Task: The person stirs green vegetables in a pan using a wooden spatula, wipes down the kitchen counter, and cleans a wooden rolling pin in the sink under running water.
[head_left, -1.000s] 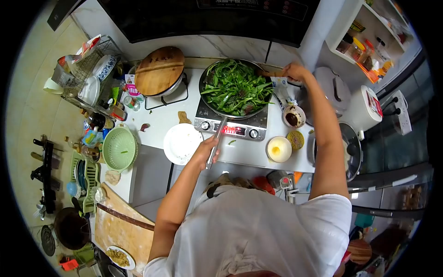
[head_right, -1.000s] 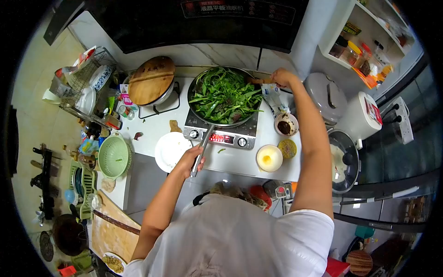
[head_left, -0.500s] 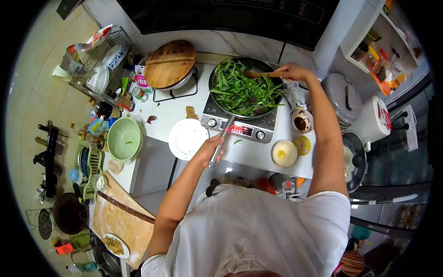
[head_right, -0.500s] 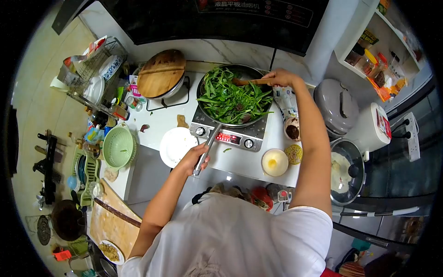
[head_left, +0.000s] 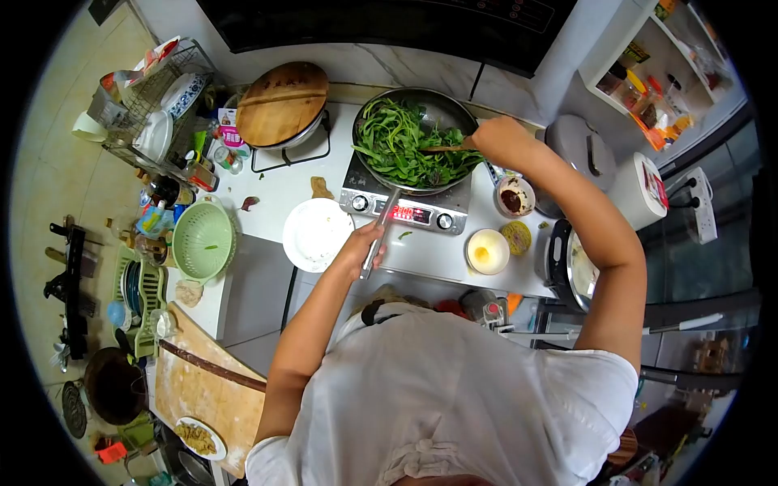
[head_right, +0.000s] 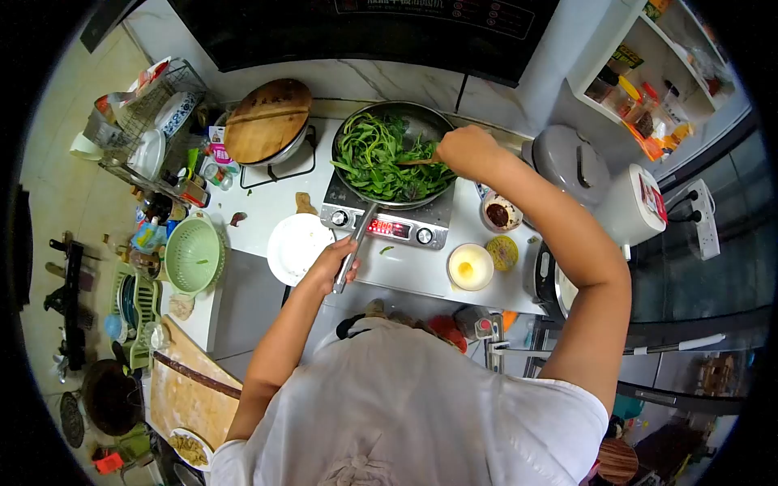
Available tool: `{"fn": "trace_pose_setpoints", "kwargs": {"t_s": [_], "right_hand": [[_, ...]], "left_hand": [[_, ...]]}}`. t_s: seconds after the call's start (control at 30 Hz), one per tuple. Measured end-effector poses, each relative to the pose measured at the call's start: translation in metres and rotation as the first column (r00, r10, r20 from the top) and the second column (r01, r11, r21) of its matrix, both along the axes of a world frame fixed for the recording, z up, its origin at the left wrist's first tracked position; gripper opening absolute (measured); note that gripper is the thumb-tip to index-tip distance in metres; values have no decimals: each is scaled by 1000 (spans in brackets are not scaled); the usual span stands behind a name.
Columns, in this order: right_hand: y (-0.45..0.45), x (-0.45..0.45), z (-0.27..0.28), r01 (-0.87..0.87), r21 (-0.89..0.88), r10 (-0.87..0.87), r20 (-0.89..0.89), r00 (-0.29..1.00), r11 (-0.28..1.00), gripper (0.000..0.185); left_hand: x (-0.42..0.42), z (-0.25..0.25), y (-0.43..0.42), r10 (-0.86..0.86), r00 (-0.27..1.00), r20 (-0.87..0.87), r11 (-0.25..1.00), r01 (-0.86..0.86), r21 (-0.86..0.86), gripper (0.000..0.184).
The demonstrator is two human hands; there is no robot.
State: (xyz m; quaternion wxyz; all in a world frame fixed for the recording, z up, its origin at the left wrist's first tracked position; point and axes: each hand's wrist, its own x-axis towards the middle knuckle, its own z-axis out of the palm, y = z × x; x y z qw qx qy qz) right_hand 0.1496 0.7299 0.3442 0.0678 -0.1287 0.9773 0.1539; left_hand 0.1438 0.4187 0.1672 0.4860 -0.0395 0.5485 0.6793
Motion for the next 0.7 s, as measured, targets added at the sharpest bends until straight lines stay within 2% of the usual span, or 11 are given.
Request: {"fn": "trace_pose_setpoints", "kwargs": {"t_s": [0.1,0.13,0.23,0.37,0.47,0.57,0.63,0.7], "right_hand": [[-8,13,-6,-28,101,26,15,1000,994,15],[-8,19,-10,-111,67,115,-48,992,992,13],[-25,25,-15,-76,92,73,41,996,993,13],[-32,8,-50,-133,120,133,10,991,984,12],[-32,-6,-71,-107,166,112,-23,993,980,12],[-32,-9,-97,28,151,-11,-117,993,988,12],[-29,-6,-114,30,127,-2,-212,977,992,14],[-18,-5,-116,76,118,-50,-216,975,990,18]], "left_hand": [[1,-1,0,-1,1000,4,1000,1,-6,12],[1,-1,0,0,1000,6,1000,0,-14,12],[0,-1,-1,-6,1000,3,1000,6,-7,13],[0,-3,-2,-1,1000,5,1000,1,10,13],[0,-3,-2,6,1000,8,1000,-6,6,13],[0,-8,-3,6,1000,14,1000,-6,12,13],[0,-11,-2,3,1000,12,1000,-4,17,14],[-1,-13,-3,1,1000,2,1000,-1,13,15]]}}
